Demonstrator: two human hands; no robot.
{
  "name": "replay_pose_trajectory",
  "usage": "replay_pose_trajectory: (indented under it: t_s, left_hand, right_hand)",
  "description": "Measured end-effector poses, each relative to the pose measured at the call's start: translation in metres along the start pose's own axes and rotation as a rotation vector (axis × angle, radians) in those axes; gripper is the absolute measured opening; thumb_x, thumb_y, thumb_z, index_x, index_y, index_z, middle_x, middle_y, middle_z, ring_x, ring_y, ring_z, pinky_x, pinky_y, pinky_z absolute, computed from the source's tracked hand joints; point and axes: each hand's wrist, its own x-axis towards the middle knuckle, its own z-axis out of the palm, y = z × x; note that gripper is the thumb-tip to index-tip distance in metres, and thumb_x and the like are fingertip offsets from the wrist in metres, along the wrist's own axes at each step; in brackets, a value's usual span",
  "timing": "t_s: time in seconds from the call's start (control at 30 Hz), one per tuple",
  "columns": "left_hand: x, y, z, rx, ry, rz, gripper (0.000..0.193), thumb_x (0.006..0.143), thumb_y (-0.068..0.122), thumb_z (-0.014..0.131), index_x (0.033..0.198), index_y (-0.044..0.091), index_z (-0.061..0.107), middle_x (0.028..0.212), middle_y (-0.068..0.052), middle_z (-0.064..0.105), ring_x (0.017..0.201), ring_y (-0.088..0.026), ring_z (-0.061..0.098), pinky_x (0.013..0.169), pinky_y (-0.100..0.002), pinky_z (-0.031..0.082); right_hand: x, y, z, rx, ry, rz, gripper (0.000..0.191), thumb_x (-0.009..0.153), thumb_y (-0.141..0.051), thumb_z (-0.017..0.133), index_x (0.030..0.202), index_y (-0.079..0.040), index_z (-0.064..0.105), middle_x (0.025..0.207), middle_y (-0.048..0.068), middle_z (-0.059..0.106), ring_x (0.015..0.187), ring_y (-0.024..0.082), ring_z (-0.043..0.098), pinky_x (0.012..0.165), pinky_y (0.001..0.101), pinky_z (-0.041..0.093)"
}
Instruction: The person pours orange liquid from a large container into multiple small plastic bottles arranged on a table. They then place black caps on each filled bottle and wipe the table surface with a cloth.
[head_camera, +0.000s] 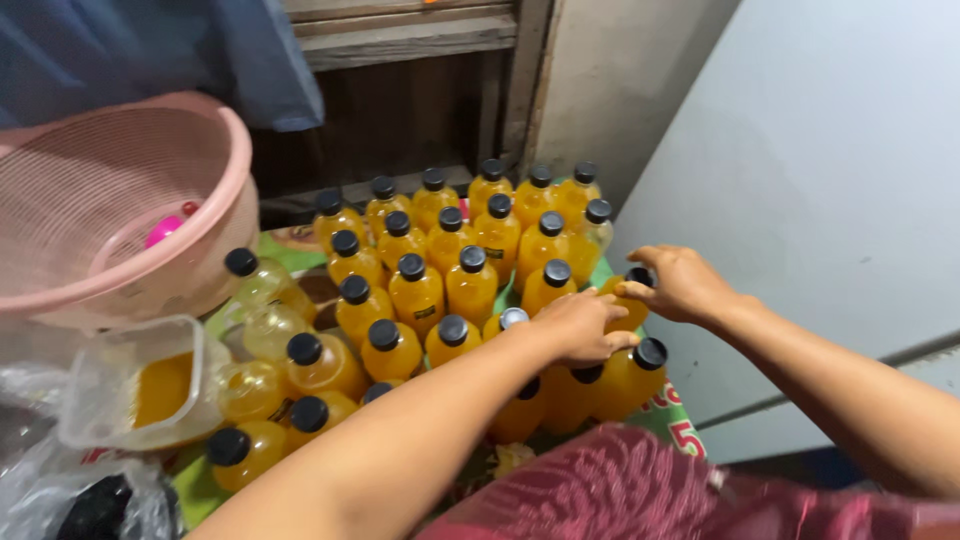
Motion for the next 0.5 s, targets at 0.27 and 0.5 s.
replay_pose_trajectory:
  t_s: [0.27,0.5]
  left_hand:
    - [-0.151,-0.062,-0.095,-0.205,0.805,-0.086,0.031,0.083,0.029,0.076,0.105,0.007,0.079,0.103,-0.016,0.076,0.097,-0.032,0.074,0.087,-0.040,0.057]
    - [-0.318,-0.132,-0.153,-0.084,1.085,-0.534,0.025,0.084,0.024,0.077,0.103,0.008,0.079,0.095,-0.014,0.078,0.087,-0.025,0.076,0.081,-0.036,0.058]
  right_hand:
    - [0.030,-0.099,-0.022,0.148,0.157,-0.196,0.049,0.082,-0.037,0.080,0.120,-0.007,0.072,0.124,0.019,0.067,0.112,0.040,0.065,0.095,0.0464,0.053]
    - [0.048,-0.248,-0.027,0.333,0.080,-0.427,0.040,0.082,-0.029,0.080,0.116,-0.009,0.073,0.120,0.016,0.069,0.104,0.035,0.069,0.086,0.0435,0.056]
